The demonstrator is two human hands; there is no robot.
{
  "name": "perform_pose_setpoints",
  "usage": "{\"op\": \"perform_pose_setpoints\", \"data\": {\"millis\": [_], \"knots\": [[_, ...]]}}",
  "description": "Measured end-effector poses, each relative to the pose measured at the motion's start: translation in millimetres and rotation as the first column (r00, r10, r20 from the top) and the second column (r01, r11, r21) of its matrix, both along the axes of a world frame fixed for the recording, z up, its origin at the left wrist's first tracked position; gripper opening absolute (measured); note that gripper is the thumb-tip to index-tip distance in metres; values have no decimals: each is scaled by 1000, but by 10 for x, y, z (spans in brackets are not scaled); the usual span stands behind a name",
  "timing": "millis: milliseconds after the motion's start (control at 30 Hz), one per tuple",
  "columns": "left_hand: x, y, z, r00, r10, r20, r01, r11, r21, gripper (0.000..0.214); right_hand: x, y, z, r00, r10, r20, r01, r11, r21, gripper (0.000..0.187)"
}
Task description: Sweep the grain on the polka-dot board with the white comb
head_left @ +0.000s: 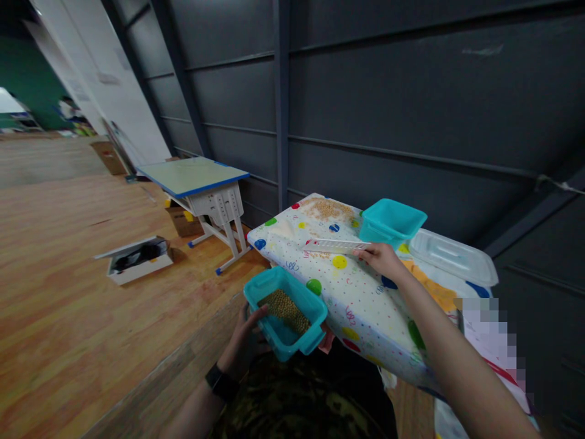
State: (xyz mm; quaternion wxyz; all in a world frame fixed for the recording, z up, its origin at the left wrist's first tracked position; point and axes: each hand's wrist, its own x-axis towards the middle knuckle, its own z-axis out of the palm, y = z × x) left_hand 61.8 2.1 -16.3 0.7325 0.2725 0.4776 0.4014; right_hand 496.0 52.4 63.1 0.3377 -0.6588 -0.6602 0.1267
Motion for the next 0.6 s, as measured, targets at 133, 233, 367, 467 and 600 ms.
{"op": "perform_pose_setpoints", "data": {"millis": [133, 233, 367, 467, 600], "knots": [[4, -12, 39, 1000, -15, 21, 15, 1000, -8, 99, -55, -5, 11, 999, -37, 27, 38, 999, -28, 38], [-4, -25, 77, 1000, -23, 22, 23, 1000, 9, 96, -83, -11, 29, 999, -29, 43, 31, 999, -35, 35], [-10, -31, 106, 999, -38, 11, 38, 999, -3, 93, -90, -5, 31, 998, -27, 60, 27, 1000, -2, 37], [-6, -29, 100, 999, -37, 20, 37, 999, -2, 93, -86, 1, 13, 999, -20, 49, 21, 1000, -16, 38], [11, -21, 75, 999, -3, 33, 3, 1000, -11, 99, -74, -3, 6, 1000, -13, 20, 13, 1000, -8, 40]]}}
